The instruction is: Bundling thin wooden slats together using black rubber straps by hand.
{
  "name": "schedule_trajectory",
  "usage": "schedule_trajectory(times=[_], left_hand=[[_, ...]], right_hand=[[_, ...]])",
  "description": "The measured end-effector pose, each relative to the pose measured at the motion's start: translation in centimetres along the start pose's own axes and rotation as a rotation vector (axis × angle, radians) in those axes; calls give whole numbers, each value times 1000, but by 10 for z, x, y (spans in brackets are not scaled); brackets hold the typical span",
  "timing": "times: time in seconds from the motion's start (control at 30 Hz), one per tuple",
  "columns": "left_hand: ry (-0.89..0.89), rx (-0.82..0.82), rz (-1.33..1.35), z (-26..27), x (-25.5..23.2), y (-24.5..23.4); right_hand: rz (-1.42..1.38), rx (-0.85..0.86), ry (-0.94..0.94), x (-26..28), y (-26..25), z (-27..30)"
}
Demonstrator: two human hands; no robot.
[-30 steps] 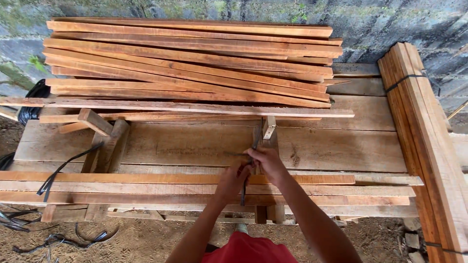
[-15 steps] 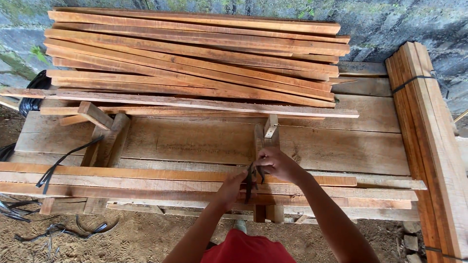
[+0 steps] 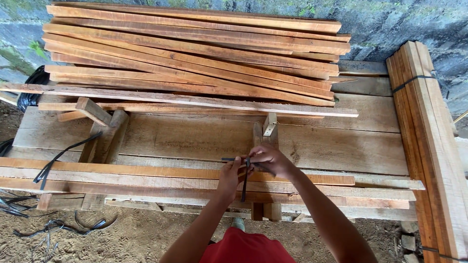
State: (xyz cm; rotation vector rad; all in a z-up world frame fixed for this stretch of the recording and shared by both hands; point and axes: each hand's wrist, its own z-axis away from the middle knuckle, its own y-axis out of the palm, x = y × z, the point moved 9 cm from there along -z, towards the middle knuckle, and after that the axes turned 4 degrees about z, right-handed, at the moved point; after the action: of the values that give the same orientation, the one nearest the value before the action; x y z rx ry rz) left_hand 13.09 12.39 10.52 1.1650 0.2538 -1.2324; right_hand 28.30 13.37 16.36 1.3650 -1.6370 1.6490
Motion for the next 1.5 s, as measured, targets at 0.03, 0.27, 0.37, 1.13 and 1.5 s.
schedule_trajectory(times=[0.03, 0.27, 0.37, 1.13, 1.5], left_hand=[[-1, -1, -2, 3, 3, -5], [110, -208, -454, 24, 8, -84], [96, -266, -420, 34, -4, -108], [341, -21, -449, -4, 14, -17], [289, -98, -421, 48, 28, -20]], right_hand=[[-2, -1, 0, -2, 0, 1], [-380, -56, 621, -85, -5, 31], [-315, -164, 762, -133, -5, 42], [-856, -586, 985, -180, 93, -23], [74, -401, 766, -146, 84, -44]])
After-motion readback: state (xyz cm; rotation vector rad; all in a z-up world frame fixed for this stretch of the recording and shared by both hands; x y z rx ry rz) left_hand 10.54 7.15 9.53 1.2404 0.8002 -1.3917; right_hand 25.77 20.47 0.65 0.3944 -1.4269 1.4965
